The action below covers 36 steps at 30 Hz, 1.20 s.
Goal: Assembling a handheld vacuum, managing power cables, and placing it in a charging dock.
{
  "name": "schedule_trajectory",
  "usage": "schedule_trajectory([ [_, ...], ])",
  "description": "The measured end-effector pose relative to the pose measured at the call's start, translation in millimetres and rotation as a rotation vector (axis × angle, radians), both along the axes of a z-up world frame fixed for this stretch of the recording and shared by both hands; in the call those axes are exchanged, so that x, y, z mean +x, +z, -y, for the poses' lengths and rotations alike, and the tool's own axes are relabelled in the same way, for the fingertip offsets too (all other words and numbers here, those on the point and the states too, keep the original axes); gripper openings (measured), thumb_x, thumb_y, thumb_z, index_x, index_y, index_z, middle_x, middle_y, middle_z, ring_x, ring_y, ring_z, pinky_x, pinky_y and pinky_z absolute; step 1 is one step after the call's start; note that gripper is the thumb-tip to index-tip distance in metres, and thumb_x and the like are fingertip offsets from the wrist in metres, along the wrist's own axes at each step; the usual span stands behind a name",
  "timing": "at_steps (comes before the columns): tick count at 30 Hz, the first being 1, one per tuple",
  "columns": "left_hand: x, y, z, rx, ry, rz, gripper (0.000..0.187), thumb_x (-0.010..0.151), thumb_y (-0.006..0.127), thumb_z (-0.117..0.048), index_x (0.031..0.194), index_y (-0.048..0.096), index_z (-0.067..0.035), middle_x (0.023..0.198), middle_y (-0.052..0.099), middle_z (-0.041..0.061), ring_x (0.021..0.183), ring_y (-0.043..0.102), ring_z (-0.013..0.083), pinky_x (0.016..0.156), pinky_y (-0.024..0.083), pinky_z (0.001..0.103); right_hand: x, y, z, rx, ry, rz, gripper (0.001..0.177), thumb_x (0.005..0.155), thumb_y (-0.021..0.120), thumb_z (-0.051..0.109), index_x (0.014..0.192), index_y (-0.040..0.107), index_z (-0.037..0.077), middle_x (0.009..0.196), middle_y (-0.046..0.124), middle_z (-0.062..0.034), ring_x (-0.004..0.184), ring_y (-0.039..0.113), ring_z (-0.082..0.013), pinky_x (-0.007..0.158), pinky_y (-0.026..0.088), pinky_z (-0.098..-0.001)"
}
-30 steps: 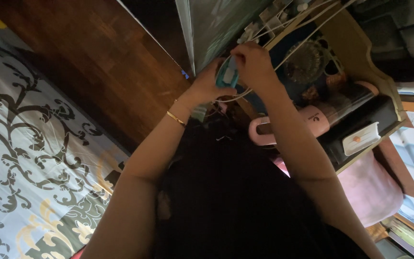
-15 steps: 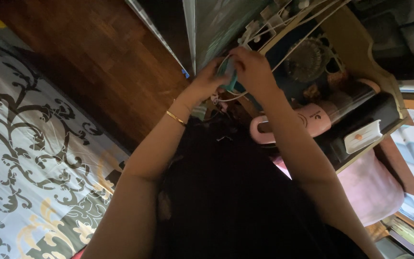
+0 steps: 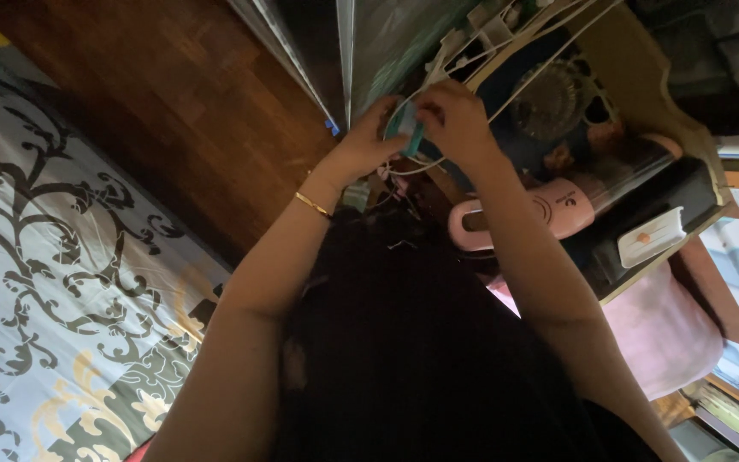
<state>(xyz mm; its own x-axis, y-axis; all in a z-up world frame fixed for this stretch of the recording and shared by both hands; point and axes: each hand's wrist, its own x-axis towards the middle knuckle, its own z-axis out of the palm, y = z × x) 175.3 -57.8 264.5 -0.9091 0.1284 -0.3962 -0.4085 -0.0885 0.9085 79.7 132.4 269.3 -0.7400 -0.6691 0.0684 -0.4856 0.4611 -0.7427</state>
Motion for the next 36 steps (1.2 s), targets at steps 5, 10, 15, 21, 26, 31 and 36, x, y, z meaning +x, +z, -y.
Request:
schedule_trajectory([
  [5, 2.6, -13.8, 3.7, -0.054, -0.049, 0.011, 0.084, 0.092, 0.072, -0.017, 0.160, 0.025, -0.003, 0.158, 0.041, 0.018, 0.139, 0.045, 0.0267, 0.112, 0.041, 0.034, -0.6, -7.5, -1.3, 0.033, 0.025, 0.000, 0.006, 0.095, 0.072, 0.003, 0.099, 0.076, 0.003, 0.105, 0.069, -0.0131, 0.084, 0.067, -0.0295, 0.073, 0.057, -0.0416],
  [10, 6.2, -21.5, 5.7, -0.034, -0.063, -0.010, 0.093, 0.086, 0.076, -0.014, 0.161, 0.022, -0.002, 0.163, 0.036, 0.020, 0.148, 0.038, 0.0302, 0.121, 0.033, 0.035, 1.8, -9.3, -3.0, 0.045, 0.074, -0.010, 0.007, 0.093, 0.072, 0.003, 0.098, 0.077, 0.004, 0.110, 0.068, -0.0145, 0.091, 0.067, -0.0311, 0.075, 0.056, -0.0434],
  [15, 7.9, -7.1, 8.3, 0.004, -0.089, 0.000, 0.097, 0.086, 0.077, -0.016, 0.162, 0.019, -0.003, 0.165, 0.034, 0.020, 0.150, 0.037, 0.0300, 0.120, 0.035, 0.035, 3.2, -3.4, -3.8, 0.033, 0.082, 0.019, 0.005, 0.095, 0.073, 0.006, 0.098, 0.077, 0.006, 0.109, 0.066, -0.0140, 0.092, 0.066, -0.0314, 0.077, 0.056, -0.0431],
  [21, 8.8, -14.9, 8.8, -0.001, -0.110, 0.011, 0.100, 0.087, 0.080, -0.014, 0.163, 0.015, -0.006, 0.167, 0.027, 0.020, 0.150, 0.035, 0.0308, 0.115, 0.042, 0.038, 3.9, -4.2, -8.1, 0.053, 0.121, -0.052, 0.008, 0.092, 0.075, 0.006, 0.100, 0.076, 0.007, 0.110, 0.063, -0.0140, 0.095, 0.065, -0.0327, 0.078, 0.056, -0.0436],
  [26, 8.5, 0.9, 8.8, 0.080, -0.071, 0.064, 0.101, 0.085, 0.079, -0.017, 0.163, 0.015, -0.009, 0.164, 0.032, 0.020, 0.145, 0.043, 0.0334, 0.102, 0.054, 0.042, 8.1, 9.5, -11.7, 0.057, 0.193, 0.006, 0.018, 0.092, 0.077, 0.010, 0.109, 0.073, 0.010, 0.118, 0.059, -0.0142, 0.109, 0.060, -0.0345, 0.088, 0.053, -0.0470],
  [31, 10.3, -1.6, 9.2, 0.195, -0.015, 0.120, 0.102, 0.087, 0.080, -0.019, 0.165, 0.015, -0.011, 0.162, 0.034, 0.022, 0.143, 0.045, 0.0348, 0.103, 0.054, 0.042, 16.9, 30.4, -7.3, 0.069, 0.369, 0.154, 0.030, 0.086, 0.078, 0.012, 0.116, 0.071, 0.014, 0.125, 0.054, -0.0145, 0.123, 0.050, -0.0382, 0.098, 0.047, -0.0516],
  [36, 10.6, -21.1, 7.6, 0.326, 0.028, 0.176, 0.106, 0.083, 0.078, -0.014, 0.165, 0.011, -0.012, 0.157, 0.042, 0.021, 0.127, 0.054, 0.0292, 0.095, 0.053, 0.039, 22.5, 30.3, -2.5, 0.156, 0.301, 0.044, 0.017, 0.090, 0.079, 0.018, 0.107, 0.076, 0.012, 0.116, 0.061, -0.0104, 0.113, 0.057, -0.0323, 0.095, 0.051, -0.0442],
])
